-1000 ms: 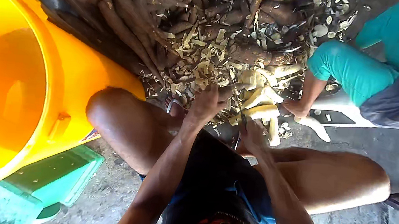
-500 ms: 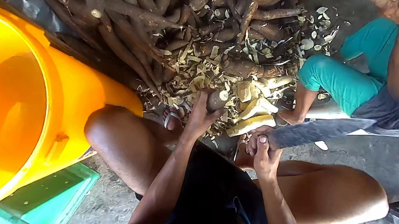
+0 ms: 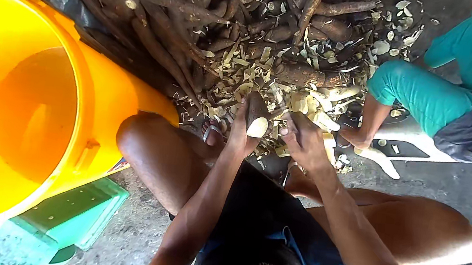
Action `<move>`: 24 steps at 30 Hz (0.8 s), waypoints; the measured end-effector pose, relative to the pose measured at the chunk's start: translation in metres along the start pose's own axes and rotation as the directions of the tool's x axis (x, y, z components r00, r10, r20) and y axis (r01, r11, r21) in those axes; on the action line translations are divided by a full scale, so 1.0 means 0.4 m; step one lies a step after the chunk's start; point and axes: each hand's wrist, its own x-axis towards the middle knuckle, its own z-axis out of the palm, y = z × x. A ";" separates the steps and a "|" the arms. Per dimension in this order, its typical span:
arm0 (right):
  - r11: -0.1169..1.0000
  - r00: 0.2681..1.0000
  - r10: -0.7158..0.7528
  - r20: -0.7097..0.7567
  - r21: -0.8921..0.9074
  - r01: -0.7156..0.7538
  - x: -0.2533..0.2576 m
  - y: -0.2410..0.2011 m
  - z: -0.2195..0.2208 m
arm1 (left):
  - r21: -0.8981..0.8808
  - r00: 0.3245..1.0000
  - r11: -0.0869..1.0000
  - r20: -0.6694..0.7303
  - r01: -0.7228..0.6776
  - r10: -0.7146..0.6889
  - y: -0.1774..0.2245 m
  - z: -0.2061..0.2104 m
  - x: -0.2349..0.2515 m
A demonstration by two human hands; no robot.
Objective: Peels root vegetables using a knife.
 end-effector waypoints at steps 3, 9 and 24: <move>0.962 0.979 -0.077 0.189 -0.243 0.123 0.042 -0.004 -0.004 | 0.004 0.999 0.999 -0.014 -0.050 0.050 -0.012 0.006 -0.012; 0.875 0.952 -0.044 0.304 -0.448 0.184 0.061 0.015 0.010 | 0.048 0.996 0.995 -0.019 -0.087 0.088 -0.015 0.004 -0.012; 0.946 0.947 0.069 0.313 -0.322 0.037 0.059 0.030 -0.019 | 0.069 0.998 0.997 -0.052 -0.034 0.038 0.014 0.004 -0.037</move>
